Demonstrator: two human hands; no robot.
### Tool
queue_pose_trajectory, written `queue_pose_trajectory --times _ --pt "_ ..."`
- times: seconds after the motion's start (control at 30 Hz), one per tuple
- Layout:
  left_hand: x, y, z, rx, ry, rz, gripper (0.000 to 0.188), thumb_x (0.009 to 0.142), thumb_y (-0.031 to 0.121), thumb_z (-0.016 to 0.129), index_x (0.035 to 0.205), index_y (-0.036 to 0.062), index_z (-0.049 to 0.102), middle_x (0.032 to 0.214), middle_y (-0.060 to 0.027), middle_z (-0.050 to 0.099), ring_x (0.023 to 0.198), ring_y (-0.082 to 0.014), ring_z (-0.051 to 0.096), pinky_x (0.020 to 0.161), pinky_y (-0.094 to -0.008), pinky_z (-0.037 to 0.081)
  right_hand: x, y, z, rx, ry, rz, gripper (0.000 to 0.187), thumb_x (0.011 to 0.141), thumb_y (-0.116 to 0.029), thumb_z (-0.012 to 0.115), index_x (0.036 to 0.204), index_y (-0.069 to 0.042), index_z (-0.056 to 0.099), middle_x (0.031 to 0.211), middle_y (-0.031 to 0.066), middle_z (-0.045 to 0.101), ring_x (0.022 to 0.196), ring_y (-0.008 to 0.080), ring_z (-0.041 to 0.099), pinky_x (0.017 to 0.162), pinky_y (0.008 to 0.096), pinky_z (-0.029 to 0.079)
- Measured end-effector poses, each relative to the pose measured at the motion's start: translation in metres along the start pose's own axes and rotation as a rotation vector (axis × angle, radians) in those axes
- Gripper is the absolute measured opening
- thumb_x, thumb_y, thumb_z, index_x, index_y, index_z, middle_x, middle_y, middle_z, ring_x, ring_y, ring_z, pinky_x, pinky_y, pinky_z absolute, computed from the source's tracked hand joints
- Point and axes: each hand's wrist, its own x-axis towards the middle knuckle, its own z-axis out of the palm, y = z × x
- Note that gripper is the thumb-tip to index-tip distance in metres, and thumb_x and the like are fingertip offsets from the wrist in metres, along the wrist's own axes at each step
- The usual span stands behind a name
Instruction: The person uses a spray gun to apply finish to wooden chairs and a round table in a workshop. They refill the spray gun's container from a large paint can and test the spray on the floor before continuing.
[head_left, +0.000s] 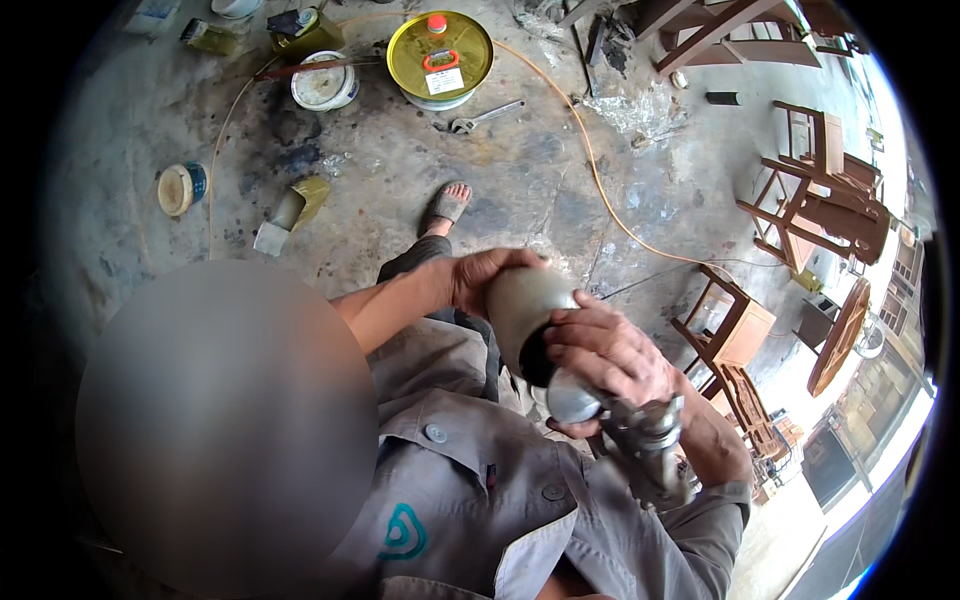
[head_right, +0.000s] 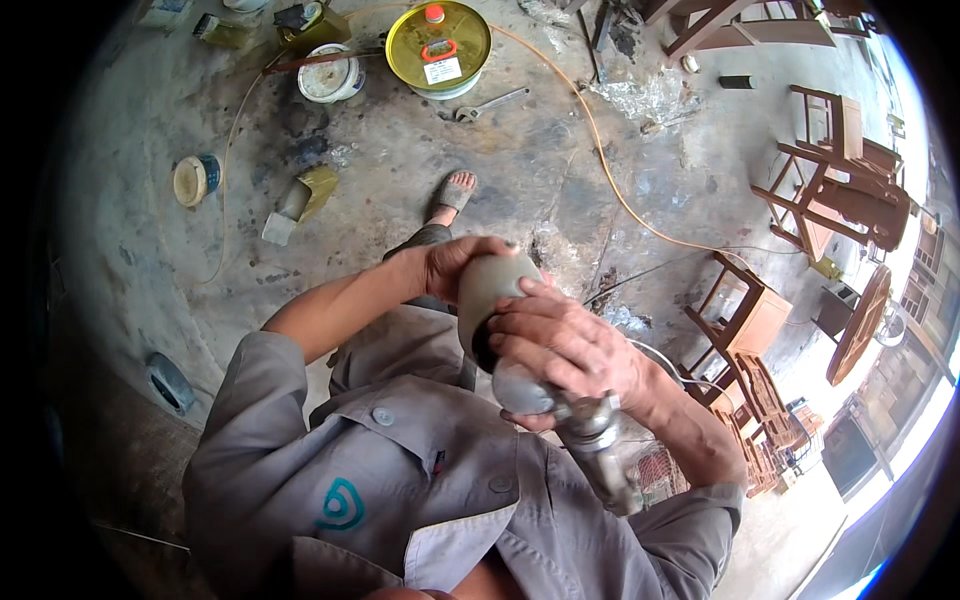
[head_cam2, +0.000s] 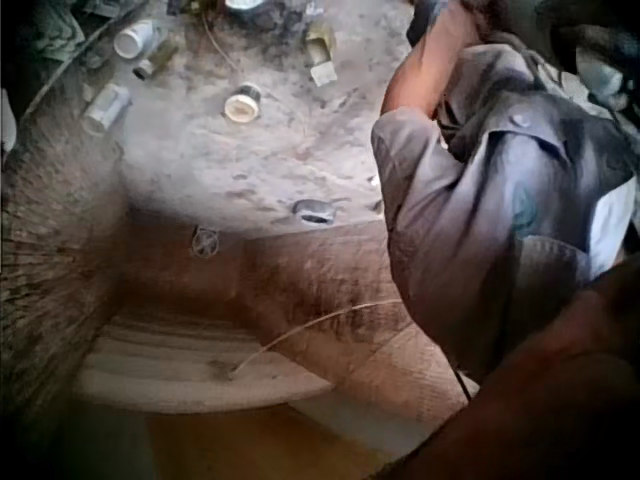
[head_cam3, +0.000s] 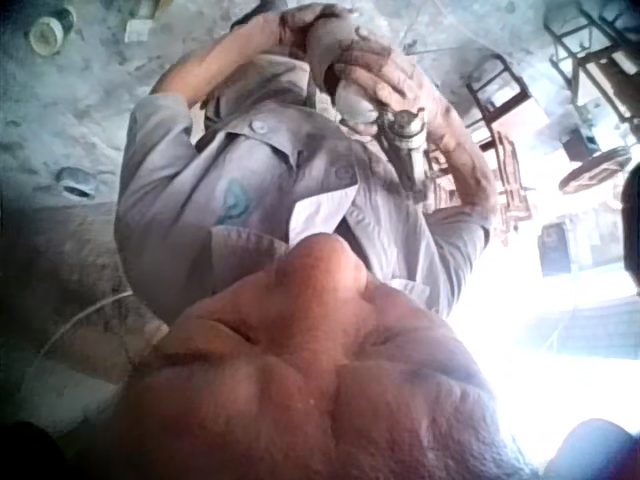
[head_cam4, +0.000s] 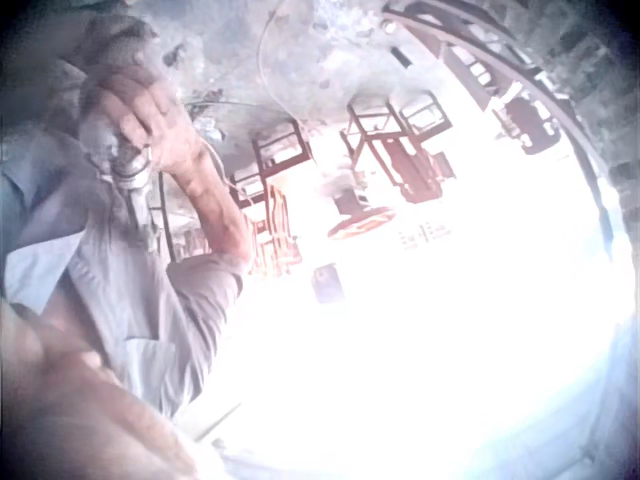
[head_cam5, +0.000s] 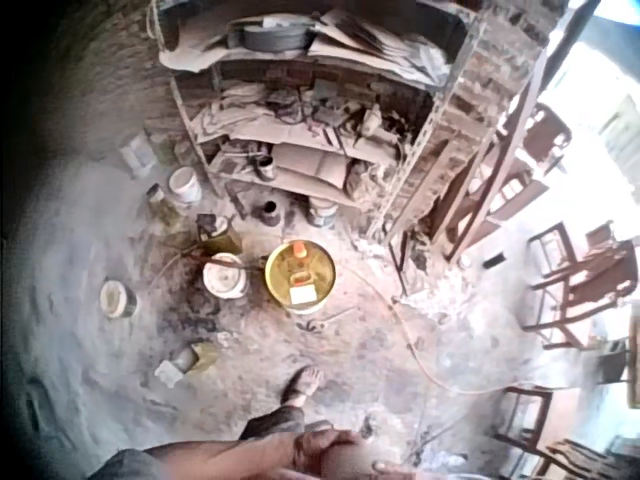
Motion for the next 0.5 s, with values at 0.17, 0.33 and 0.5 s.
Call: queue_pose_trajectory --times 0.17,0.33,0.5 --pt "-0.012 -0.003 -0.002 0.058 0.116 0.169 0.060 0.092 0.049 0.068 0.130 0.0038 0.062 0.123 -0.0167 0.071 0.109 -0.0300 0.071 0.100 -0.0531 0.054 -0.021 -0.051 0.010 -0.106 0.246 0.195 0.068 0.073 -0.035 0.086 0.121 0.006 0.061 0.117 0.0230 0.066 0.118 0.0408 0.065 0.111 0.0627 0.045" --pt "-0.014 -0.034 -0.025 0.102 0.075 0.196 0.084 0.093 0.054 0.060 0.154 -0.0002 0.041 0.149 -0.0181 0.055 0.134 -0.0310 0.057 0.116 -0.0470 0.042 -0.058 -0.083 0.045 -0.170 0.391 0.143 0.073 0.074 -0.041 0.090 0.122 0.006 0.062 0.118 0.0228 0.066 0.117 0.0402 0.066 0.111 0.0638 0.044" --pt "-0.012 -0.073 -0.033 0.017 0.088 0.276 0.056 0.096 0.049 0.064 0.129 0.0039 0.064 0.123 -0.0147 0.072 0.111 -0.0305 0.070 0.102 -0.0521 0.054 -0.076 -0.122 0.073 -0.197 0.459 0.151 0.071 0.076 -0.041 0.089 0.122 0.006 0.061 0.113 0.0215 0.067 0.114 0.0393 0.067 0.111 0.0627 0.044"
